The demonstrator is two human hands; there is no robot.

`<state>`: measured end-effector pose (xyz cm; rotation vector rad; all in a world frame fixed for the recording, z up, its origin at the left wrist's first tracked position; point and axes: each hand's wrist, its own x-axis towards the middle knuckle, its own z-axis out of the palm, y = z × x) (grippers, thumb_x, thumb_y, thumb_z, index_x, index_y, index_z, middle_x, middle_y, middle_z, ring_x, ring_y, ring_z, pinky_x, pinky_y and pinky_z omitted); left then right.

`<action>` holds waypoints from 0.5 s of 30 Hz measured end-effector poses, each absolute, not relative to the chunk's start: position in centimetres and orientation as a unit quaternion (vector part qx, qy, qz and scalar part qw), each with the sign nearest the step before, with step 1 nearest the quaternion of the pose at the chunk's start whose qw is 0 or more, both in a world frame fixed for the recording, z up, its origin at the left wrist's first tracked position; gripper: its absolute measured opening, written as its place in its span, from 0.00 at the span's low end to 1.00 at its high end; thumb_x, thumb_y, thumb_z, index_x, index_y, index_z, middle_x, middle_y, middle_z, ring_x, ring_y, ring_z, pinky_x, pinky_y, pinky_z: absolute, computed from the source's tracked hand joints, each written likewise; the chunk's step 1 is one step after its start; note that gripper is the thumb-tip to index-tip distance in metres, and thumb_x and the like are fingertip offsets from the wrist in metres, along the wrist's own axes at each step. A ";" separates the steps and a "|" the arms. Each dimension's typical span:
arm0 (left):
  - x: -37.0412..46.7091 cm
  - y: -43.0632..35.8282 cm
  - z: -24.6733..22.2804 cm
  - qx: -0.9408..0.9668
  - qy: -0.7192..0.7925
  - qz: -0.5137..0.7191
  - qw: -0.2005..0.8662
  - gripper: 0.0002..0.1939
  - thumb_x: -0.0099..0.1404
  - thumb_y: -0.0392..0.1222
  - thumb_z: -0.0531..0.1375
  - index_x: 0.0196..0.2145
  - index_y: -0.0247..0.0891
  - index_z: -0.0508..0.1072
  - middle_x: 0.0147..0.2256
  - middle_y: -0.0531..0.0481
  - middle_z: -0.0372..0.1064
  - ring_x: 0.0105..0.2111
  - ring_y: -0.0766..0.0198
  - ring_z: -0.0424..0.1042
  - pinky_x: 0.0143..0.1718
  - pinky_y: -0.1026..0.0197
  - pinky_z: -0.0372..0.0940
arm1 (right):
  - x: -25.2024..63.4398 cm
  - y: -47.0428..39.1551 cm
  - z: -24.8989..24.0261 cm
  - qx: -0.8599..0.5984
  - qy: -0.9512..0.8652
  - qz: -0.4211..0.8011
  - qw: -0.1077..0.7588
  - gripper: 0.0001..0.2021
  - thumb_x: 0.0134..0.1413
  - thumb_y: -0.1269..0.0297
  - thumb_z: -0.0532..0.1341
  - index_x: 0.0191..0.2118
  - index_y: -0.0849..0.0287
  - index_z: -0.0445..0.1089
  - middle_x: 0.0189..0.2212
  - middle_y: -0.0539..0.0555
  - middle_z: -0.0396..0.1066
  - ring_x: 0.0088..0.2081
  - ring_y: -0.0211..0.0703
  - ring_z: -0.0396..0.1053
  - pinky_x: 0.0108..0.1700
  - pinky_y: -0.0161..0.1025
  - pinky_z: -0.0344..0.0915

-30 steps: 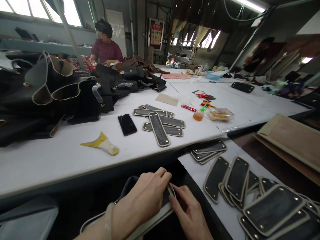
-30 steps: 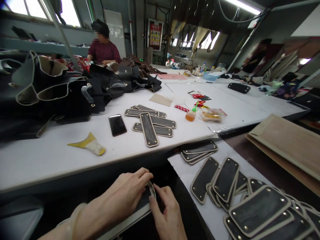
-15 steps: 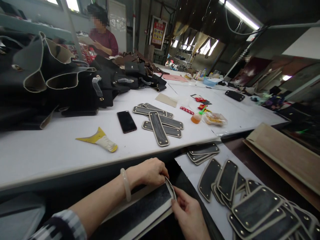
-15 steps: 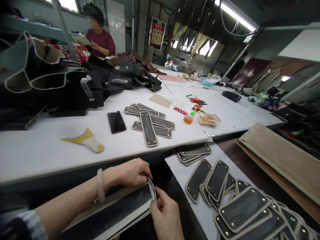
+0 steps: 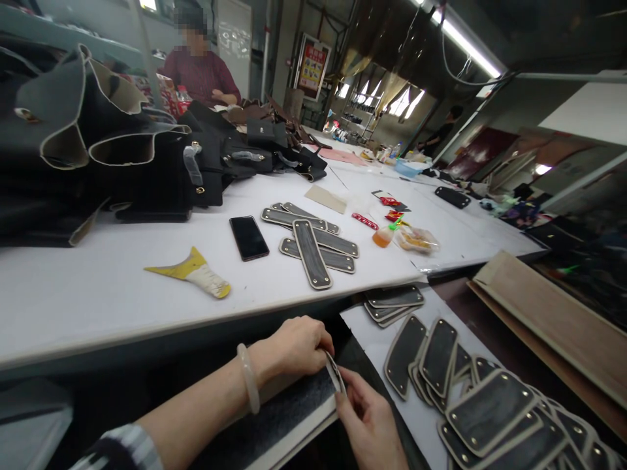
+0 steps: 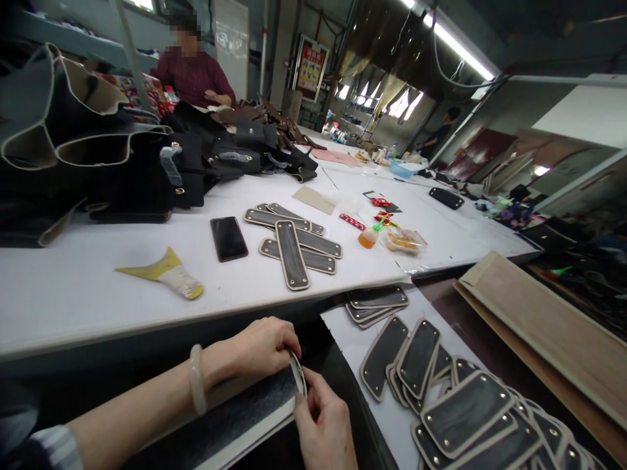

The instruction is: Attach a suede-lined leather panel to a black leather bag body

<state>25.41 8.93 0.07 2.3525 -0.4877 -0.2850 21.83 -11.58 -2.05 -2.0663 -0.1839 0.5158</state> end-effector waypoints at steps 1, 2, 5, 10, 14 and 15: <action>25.2 8.7 0.6 0.915 -0.189 -0.094 0.344 0.14 0.54 0.33 0.57 0.36 0.44 0.78 0.38 0.53 0.74 0.39 0.57 0.73 0.38 0.59 0.66 | 22.1 -11.6 -2.1 -0.832 -0.067 0.212 0.509 0.24 0.56 0.46 0.60 0.45 0.64 0.74 0.20 0.47 0.54 0.24 0.38 0.54 0.26 0.34 0.52; 24.8 8.4 1.2 0.921 -0.192 -0.074 0.332 0.14 0.53 0.33 0.57 0.36 0.43 0.76 0.39 0.52 0.73 0.40 0.56 0.72 0.40 0.57 0.65 | 22.4 -11.6 -2.2 -0.806 -0.052 0.216 0.549 0.21 0.56 0.46 0.61 0.40 0.62 0.75 0.20 0.47 0.55 0.24 0.38 0.54 0.26 0.33 0.53; 23.1 7.7 3.0 0.936 -0.221 -0.007 0.273 0.06 0.56 0.33 0.57 0.32 0.39 0.71 0.36 0.50 0.71 0.40 0.56 0.69 0.43 0.53 0.63 | 23.2 -11.4 -3.2 -0.665 0.018 0.249 0.704 0.15 0.52 0.52 0.67 0.28 0.60 0.73 0.23 0.48 0.62 0.28 0.38 0.59 0.31 0.31 0.60; 18.6 7.4 3.9 0.937 -0.268 -0.019 0.226 0.04 0.63 0.35 0.57 0.37 0.39 0.69 0.41 0.50 0.71 0.42 0.57 0.68 0.45 0.53 0.64 | 22.6 -9.7 -5.9 -0.489 0.073 0.308 0.813 0.17 0.47 0.49 0.71 0.37 0.57 0.76 0.36 0.51 0.73 0.41 0.42 0.67 0.49 0.36 0.64; 16.5 7.4 2.3 0.946 -0.237 -0.029 0.221 0.10 0.66 0.42 0.60 0.45 0.39 0.70 0.46 0.50 0.71 0.46 0.56 0.69 0.48 0.54 0.65 | 22.0 -8.9 -7.1 -0.341 0.098 0.387 0.851 0.25 0.57 0.47 0.64 0.54 0.58 0.71 0.48 0.56 0.72 0.52 0.47 0.66 0.58 0.40 0.58; 16.3 7.4 1.8 0.947 -0.235 -0.023 0.219 0.11 0.65 0.43 0.62 0.45 0.39 0.70 0.46 0.50 0.71 0.47 0.55 0.69 0.49 0.54 0.66 | 22.1 -8.9 -7.3 -0.325 0.095 0.400 0.852 0.26 0.59 0.47 0.62 0.56 0.59 0.70 0.49 0.57 0.72 0.53 0.48 0.65 0.59 0.42 0.57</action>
